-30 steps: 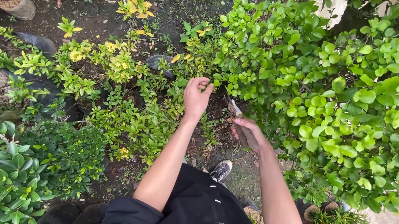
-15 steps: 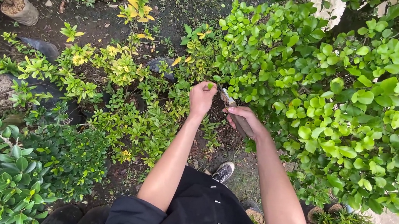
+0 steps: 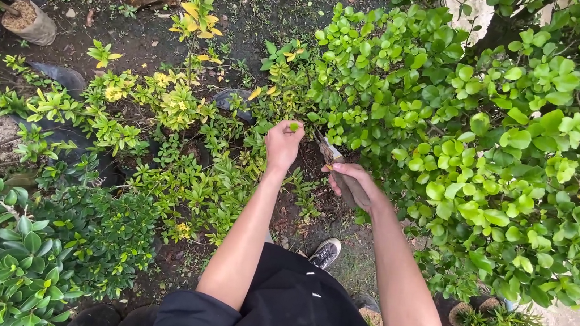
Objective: The person is using pruning shears to trim and shape a small green shrub in a garden center.
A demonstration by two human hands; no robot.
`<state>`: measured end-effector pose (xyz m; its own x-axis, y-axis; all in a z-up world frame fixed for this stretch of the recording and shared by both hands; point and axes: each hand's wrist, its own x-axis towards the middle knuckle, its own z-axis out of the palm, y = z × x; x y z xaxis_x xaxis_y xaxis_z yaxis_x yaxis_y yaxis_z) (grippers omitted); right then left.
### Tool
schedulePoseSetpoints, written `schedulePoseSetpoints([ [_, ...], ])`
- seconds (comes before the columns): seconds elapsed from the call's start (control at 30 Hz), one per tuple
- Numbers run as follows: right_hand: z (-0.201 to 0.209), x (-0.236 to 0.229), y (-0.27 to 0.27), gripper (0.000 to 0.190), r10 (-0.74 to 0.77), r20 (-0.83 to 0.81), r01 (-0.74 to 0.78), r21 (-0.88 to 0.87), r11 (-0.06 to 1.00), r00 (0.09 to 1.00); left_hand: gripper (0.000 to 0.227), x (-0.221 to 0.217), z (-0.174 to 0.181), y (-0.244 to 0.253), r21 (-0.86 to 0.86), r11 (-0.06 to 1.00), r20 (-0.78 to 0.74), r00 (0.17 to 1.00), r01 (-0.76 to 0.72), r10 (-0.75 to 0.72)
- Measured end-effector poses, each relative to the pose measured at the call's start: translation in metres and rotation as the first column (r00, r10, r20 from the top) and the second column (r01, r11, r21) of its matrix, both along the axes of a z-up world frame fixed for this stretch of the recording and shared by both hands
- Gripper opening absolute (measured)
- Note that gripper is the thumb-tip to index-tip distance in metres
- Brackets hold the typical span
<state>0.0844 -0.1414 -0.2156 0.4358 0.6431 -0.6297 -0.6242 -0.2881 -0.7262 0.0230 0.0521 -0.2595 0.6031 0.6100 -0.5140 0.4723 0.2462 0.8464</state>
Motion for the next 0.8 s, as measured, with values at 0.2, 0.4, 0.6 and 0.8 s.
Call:
schedulePoseSetpoints([
  [0.2,-0.014,-0.006,-0.014,0.04,-0.006,0.081,0.005,0.007,1.0,0.997,0.024,-0.008,0.011,-0.003,0.073,0.997,0.076,0.997,-0.005,0.0],
  [0.4,0.046,-0.014,-0.028,0.044,0.054,0.231,-0.033,-0.092,0.995,0.971,0.033,-0.013,0.116,-0.011,0.125,0.992,0.152,0.988,-0.004,-0.015],
  [0.6,0.129,-0.038,-0.067,0.072,0.02,0.394,0.068,-0.206,0.976,0.919,0.027,-0.014,0.151,-0.032,0.263,0.957,0.318,0.947,-0.126,0.037],
  [0.8,0.192,-0.07,-0.133,0.061,0.164,0.448,-0.082,-0.198,0.977,0.879,0.024,-0.023,0.181,-0.103,0.302,0.923,0.454,0.887,-0.238,0.08],
])
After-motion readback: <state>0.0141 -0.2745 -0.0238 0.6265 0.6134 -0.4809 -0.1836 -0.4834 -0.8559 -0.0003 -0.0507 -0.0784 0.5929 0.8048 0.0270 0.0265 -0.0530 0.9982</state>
